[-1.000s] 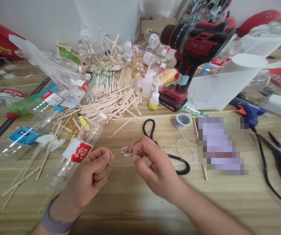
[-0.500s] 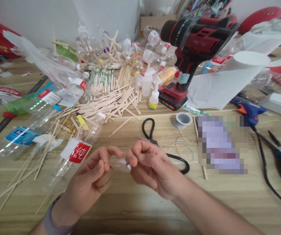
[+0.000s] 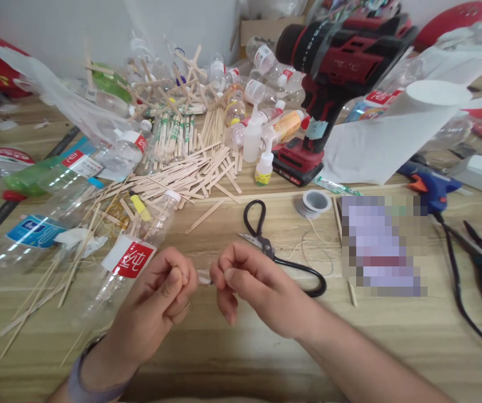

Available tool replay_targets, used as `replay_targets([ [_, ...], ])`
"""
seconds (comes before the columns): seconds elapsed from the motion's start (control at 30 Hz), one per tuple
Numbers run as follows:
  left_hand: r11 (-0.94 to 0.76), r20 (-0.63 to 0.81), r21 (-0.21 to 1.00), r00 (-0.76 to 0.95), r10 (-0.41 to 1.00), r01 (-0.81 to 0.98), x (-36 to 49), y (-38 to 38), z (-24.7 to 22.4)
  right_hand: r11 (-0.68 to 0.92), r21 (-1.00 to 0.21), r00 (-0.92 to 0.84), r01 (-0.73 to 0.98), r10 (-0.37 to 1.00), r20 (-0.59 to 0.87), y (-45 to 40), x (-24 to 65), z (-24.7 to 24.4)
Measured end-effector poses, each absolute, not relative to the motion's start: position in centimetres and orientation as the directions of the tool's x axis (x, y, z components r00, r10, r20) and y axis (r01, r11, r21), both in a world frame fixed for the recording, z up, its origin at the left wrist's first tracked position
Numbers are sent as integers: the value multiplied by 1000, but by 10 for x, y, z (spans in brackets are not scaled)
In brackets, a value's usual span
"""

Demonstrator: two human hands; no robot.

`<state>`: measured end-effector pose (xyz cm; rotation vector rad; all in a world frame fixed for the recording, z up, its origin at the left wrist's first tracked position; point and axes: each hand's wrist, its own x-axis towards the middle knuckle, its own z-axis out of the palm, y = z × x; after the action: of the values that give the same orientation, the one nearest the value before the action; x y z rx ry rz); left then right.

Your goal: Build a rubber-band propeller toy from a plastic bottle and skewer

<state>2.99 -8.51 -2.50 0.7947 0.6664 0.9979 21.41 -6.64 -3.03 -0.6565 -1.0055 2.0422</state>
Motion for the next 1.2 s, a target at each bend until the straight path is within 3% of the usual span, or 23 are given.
replay_targets([
  [0.17, 312, -132, 860, 415, 900, -403, 29, -86, -28, -431, -785, -600, -445, 794, -97, -67, 211, -31],
  [0.37, 273, -168, 925, 362, 917, -264, 27, -85, -29, -305, -926, -584, -224, 802, -123, -68, 211, -25],
  [0.63, 261, -189, 950, 348, 918, -171, 23, -84, -28, -237, -968, -593, -86, 793, -142, -67, 212, -23],
  [1.2, 274, -226, 956, 335, 915, -104, 21, -84, -26, -192, -981, -596, -40, 793, -131, -67, 212, -24],
])
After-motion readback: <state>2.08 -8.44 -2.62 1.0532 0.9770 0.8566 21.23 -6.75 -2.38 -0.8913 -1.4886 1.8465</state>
